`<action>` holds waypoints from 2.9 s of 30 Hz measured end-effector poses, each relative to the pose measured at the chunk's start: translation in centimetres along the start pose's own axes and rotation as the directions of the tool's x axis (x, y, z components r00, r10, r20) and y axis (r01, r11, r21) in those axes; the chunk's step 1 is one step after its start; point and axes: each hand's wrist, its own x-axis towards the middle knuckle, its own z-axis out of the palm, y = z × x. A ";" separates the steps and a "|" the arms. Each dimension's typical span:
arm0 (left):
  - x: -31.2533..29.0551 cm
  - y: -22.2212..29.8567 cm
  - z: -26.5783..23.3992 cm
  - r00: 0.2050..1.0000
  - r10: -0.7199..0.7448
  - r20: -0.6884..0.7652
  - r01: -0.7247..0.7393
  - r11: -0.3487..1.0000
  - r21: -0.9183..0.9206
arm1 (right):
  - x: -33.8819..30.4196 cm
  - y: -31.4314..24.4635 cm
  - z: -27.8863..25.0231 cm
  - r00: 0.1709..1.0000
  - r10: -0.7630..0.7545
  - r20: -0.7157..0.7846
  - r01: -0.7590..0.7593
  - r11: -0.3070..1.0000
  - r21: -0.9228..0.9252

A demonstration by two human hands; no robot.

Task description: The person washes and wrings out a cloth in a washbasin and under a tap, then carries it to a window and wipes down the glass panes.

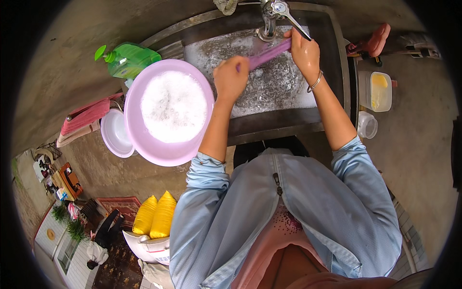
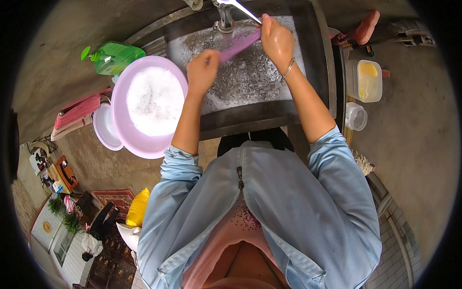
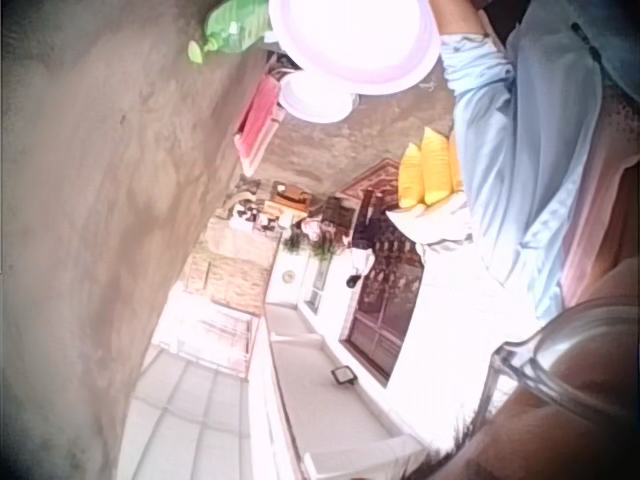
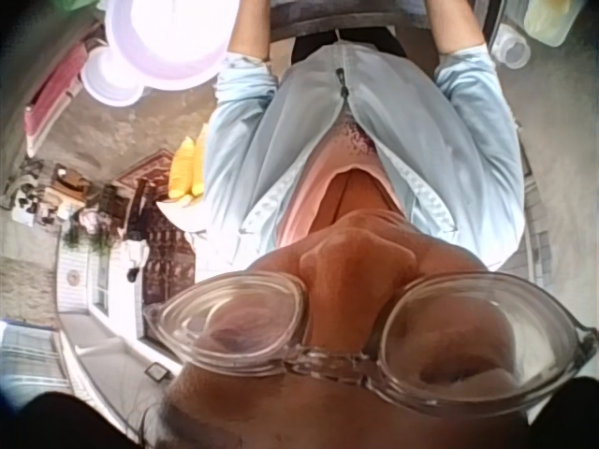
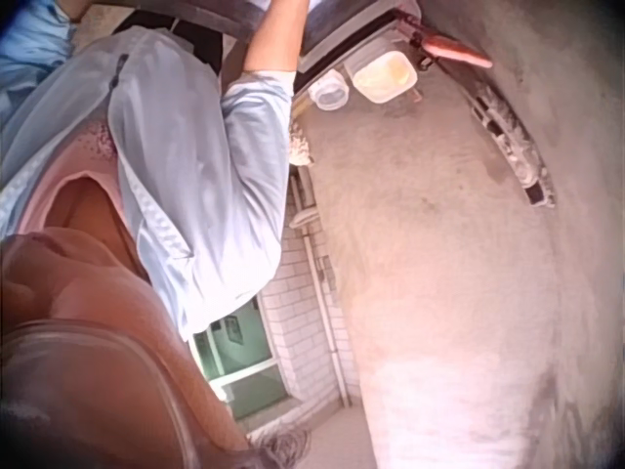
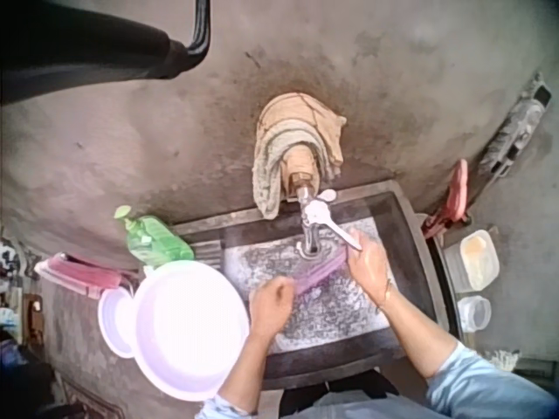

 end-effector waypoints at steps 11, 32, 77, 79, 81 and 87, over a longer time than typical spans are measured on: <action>3.9 1.8 -1.0 0.934 0.044 0.356 0.006 0.990 -0.139 | 0.4 -3.7 -2.8 0.923 0.123 0.363 -0.352 0.650 0.674; 3.3 2.0 -4.1 0.965 0.179 0.191 -0.153 0.978 -0.143 | 2.1 -1.7 -5.8 0.784 -0.424 0.453 0.504 0.861 -0.066; 1.0 1.6 -1.0 0.904 0.044 0.425 0.372 0.407 -0.834 | -2.5 -1.0 2.7 0.667 -0.176 0.724 -0.368 0.767 0.526; 0.4 0.5 -1.9 0.909 0.002 0.418 0.393 0.336 -0.856 | -2.9 -2.4 2.0 0.805 -0.249 0.538 -0.087 0.848 0.522; -0.1 0.4 -2.2 0.909 -0.011 0.416 0.408 0.212 -0.888 | -3.0 -4.3 0.7 0.837 -0.278 0.470 0.043 0.891 0.451; -0.2 1.4 -3.1 0.870 0.071 0.487 0.446 0.304 -0.842 | -2.7 -3.4 -1.1 0.727 -0.484 0.486 0.345 0.870 0.351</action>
